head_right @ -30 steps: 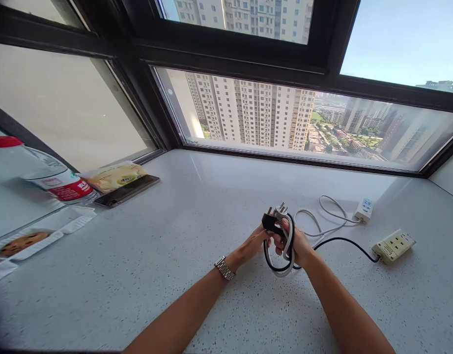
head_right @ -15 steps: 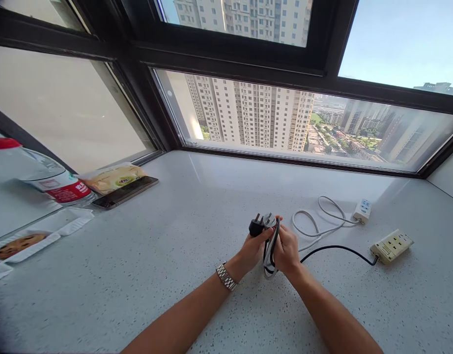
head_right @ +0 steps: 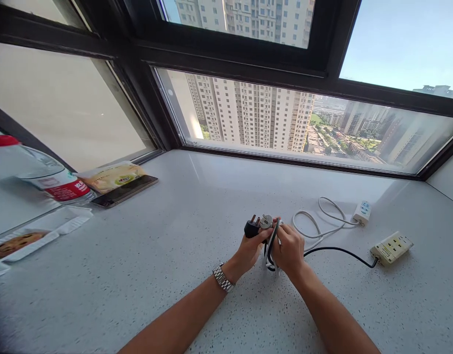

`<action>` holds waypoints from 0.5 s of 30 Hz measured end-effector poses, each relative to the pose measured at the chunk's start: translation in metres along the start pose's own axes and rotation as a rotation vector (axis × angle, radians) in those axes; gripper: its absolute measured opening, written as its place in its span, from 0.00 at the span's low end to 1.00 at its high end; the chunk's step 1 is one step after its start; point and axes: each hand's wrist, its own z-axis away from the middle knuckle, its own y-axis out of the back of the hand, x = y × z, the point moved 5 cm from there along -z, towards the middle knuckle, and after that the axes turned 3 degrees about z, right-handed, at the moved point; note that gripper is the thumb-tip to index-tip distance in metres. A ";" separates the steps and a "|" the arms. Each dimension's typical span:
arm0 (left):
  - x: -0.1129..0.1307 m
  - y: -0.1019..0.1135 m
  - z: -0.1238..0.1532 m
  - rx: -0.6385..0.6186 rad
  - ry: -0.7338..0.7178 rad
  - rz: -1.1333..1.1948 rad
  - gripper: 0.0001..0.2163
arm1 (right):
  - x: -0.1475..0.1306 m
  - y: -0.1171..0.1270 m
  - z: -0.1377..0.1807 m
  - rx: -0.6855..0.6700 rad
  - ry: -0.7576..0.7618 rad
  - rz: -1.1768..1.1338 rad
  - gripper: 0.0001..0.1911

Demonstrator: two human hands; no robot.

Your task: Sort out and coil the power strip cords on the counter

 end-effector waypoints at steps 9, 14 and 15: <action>0.001 0.005 -0.003 0.046 0.017 -0.009 0.16 | 0.020 -0.003 0.004 0.152 -0.163 -0.367 0.15; 0.003 -0.003 0.000 -0.135 0.066 -0.033 0.16 | 0.016 0.000 0.000 0.065 -0.046 -0.347 0.20; 0.003 -0.004 0.001 -0.147 0.065 -0.030 0.15 | 0.014 0.001 0.000 0.066 -0.011 -0.308 0.19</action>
